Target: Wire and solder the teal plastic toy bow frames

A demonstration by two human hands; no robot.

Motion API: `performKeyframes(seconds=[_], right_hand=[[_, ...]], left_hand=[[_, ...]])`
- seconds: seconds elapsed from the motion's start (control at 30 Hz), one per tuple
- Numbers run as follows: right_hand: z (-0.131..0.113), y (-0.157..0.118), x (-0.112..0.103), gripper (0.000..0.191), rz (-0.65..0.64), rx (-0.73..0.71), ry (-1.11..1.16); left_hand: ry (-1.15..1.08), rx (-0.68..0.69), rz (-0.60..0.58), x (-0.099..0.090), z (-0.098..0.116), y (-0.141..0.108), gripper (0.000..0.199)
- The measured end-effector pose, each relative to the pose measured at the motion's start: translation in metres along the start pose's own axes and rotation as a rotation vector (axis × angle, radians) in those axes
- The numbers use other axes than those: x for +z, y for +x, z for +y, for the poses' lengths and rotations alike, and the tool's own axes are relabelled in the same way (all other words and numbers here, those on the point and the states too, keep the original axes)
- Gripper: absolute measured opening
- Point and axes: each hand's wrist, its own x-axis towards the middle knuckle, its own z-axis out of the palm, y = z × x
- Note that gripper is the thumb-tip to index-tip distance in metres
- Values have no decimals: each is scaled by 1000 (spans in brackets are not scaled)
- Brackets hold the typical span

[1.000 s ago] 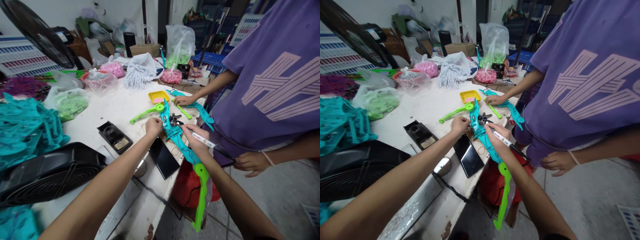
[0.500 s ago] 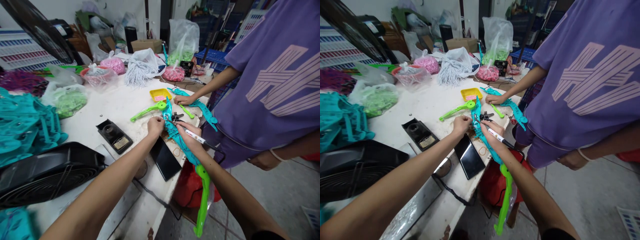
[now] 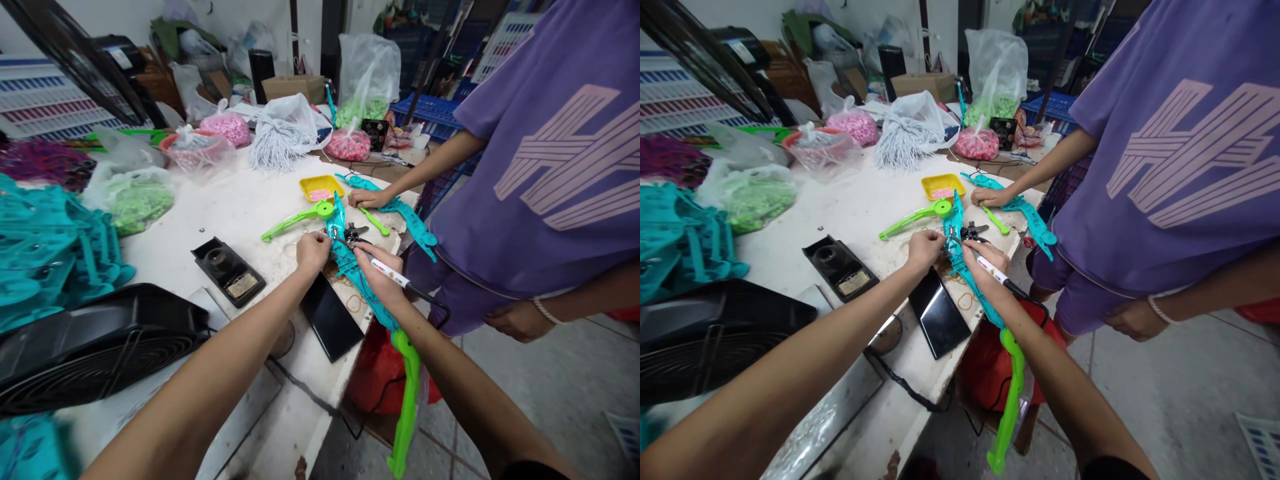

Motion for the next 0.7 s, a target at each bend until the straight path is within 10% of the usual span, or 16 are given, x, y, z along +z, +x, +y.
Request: performKeyframes(seconds=[0.7], right_hand=[[-4, 1, -1, 17, -16, -41, -9]], left_hand=[[111, 54, -32, -6, 4, -2, 15]])
